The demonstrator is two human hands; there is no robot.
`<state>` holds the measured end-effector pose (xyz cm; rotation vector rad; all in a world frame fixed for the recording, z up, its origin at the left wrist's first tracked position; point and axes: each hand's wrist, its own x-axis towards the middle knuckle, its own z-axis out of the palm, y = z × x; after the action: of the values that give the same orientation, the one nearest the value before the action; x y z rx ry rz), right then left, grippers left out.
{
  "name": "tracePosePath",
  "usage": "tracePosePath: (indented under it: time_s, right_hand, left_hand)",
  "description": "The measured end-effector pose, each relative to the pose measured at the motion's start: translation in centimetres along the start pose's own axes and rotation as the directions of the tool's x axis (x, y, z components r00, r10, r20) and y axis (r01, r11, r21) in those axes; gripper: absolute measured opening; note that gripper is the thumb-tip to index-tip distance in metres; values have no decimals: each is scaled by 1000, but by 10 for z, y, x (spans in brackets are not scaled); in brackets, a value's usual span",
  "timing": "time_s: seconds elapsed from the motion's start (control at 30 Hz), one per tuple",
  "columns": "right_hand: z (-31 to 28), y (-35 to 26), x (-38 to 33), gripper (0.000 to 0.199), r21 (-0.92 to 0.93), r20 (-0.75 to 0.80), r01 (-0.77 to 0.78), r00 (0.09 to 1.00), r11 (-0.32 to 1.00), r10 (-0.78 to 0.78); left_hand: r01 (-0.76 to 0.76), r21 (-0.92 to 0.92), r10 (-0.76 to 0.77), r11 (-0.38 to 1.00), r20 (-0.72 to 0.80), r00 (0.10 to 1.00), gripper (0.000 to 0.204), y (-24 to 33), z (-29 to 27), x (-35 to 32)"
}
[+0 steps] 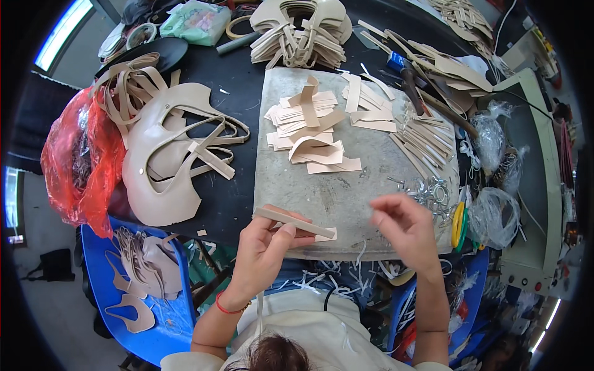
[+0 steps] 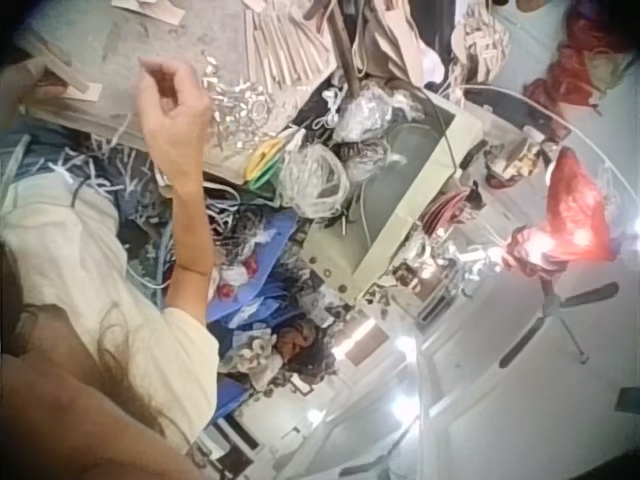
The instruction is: The person assembles beige shoe components by hand. They repeatedly pick up small rectangular pieces of material and attach them to the heel area of shoe uppers, working through a stack of parts on a cluttered workbench.
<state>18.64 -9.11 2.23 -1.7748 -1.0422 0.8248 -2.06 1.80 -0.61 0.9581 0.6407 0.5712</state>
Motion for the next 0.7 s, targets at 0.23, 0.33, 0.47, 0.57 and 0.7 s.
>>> tracePosePath:
  time_s: [0.23,0.33,0.47,0.57,0.7]
  right_hand:
    - [34,-14,-1,19,224,271,-239,947,945,175]
    - [36,-12,0,20,170,256,-207,953,964,160]
    - [39,-12,1,19,152,252,-188,957,970,146]
    - [40,-9,1,18,156,242,-168,962,973,127]
    - [41,-23,-2,26,161,184,-173,972,972,143]
  left_hand:
    - [32,36,-34,999,47,998,19,1,3,1]
    - [19,40,-21,999,50,999,19,0,3,-1]
    - [34,43,-37,998,56,998,20,-1,-1,-1]
    - [19,33,-21,999,81,996,19,-2,-2,1]
    - [-82,59,72,995,151,986,17,-6,-7,0]
